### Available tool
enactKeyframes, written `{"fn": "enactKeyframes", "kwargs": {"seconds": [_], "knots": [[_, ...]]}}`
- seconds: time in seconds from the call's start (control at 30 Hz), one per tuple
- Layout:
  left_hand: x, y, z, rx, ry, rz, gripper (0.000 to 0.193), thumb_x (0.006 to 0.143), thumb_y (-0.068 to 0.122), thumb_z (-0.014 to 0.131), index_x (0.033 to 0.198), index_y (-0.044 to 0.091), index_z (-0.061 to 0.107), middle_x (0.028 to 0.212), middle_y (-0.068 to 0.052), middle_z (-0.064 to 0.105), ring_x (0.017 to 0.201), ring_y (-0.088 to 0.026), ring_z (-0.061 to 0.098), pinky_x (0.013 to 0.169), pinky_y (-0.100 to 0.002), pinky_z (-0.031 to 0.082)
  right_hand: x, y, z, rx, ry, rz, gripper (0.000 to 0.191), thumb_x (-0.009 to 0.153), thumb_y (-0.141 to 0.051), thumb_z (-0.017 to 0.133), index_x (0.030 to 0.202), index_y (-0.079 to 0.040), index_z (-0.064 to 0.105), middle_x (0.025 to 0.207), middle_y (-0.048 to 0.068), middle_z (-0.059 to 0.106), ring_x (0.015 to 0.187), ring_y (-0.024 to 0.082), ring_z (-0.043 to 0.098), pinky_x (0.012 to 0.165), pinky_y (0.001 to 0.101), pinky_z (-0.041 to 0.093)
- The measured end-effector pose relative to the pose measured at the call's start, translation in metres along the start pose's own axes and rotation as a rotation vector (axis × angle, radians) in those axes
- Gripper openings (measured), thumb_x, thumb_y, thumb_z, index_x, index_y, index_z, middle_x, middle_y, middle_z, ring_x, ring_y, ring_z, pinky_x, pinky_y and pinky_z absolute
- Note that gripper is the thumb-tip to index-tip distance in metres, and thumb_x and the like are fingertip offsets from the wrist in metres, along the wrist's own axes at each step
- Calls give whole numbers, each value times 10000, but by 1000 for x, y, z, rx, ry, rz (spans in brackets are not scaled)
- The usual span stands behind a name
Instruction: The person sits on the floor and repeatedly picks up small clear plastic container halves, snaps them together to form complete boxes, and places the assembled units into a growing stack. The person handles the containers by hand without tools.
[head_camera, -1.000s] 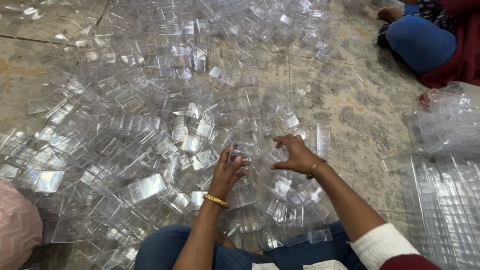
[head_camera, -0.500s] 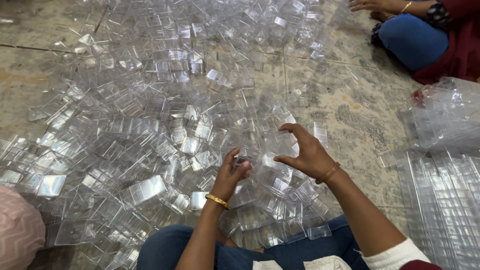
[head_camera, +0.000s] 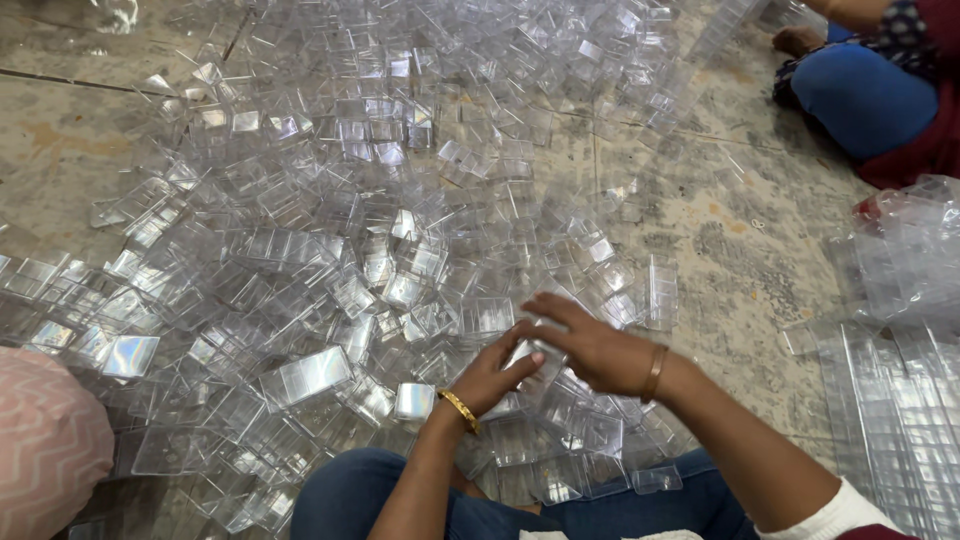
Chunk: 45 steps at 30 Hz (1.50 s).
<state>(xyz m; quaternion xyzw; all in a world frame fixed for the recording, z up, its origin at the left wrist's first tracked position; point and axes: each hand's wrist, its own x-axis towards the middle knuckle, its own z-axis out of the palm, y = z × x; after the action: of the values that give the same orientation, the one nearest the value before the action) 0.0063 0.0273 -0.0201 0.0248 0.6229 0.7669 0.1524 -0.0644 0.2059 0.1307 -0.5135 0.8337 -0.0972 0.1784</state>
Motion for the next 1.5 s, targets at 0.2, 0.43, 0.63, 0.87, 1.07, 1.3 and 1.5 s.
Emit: {"fn": "enactKeyframes", "kwargs": {"seconds": [0.2,0.43,0.63,0.87,1.07,1.3,1.5], "knots": [[-3,9,4,-88,5,-119,797,901,443,658,1537,56,373,1559,-190,448,1369,-321,536,977,-405,564,-2,-8,0,236,83,-115,902,661,21,625,1502,-146,343,1599,165,311,1515,464,138,1194,606,194],[3,18,2,-241,347,251,885,927,289,704,1631,133,191,1573,-183,409,1390,-278,490,1091,-406,472,71,57,-13,625,418,172,573,857,-2,512,1400,-181,558,1547,90,469,1469,289,446,1210,506,400],[8,17,-6,-470,463,9,880,818,420,691,1569,169,308,1355,-138,609,1085,-251,684,871,-409,581,232,88,-1,8,347,30,594,829,3,634,1394,-166,564,1523,88,496,1468,326,416,1199,513,368],[10,20,-10,-487,494,90,782,862,591,630,1440,79,511,1217,-113,690,1040,-220,723,841,-363,626,262,90,10,-99,142,250,744,766,-141,809,1427,-229,480,1475,101,454,1403,317,388,1152,527,341],[3,28,-14,-854,556,260,727,920,551,604,1452,68,494,1261,-127,660,1052,-260,678,874,-437,567,137,75,5,340,602,121,681,737,-71,817,1338,-117,500,1373,148,455,1367,336,466,1167,457,414],[-15,42,-15,-1013,79,171,778,923,636,544,1458,74,491,1373,-121,638,1060,-296,702,939,-435,576,-15,6,34,491,689,0,588,859,-45,779,1332,-164,451,1560,103,513,1473,283,483,1137,385,476],[-28,46,-9,-890,-179,164,834,959,662,554,1504,35,476,1287,-197,673,1051,-290,703,945,-434,569,-51,-12,36,512,757,-40,560,884,32,739,1336,-134,452,1607,159,424,1469,324,491,1148,391,515]]}}
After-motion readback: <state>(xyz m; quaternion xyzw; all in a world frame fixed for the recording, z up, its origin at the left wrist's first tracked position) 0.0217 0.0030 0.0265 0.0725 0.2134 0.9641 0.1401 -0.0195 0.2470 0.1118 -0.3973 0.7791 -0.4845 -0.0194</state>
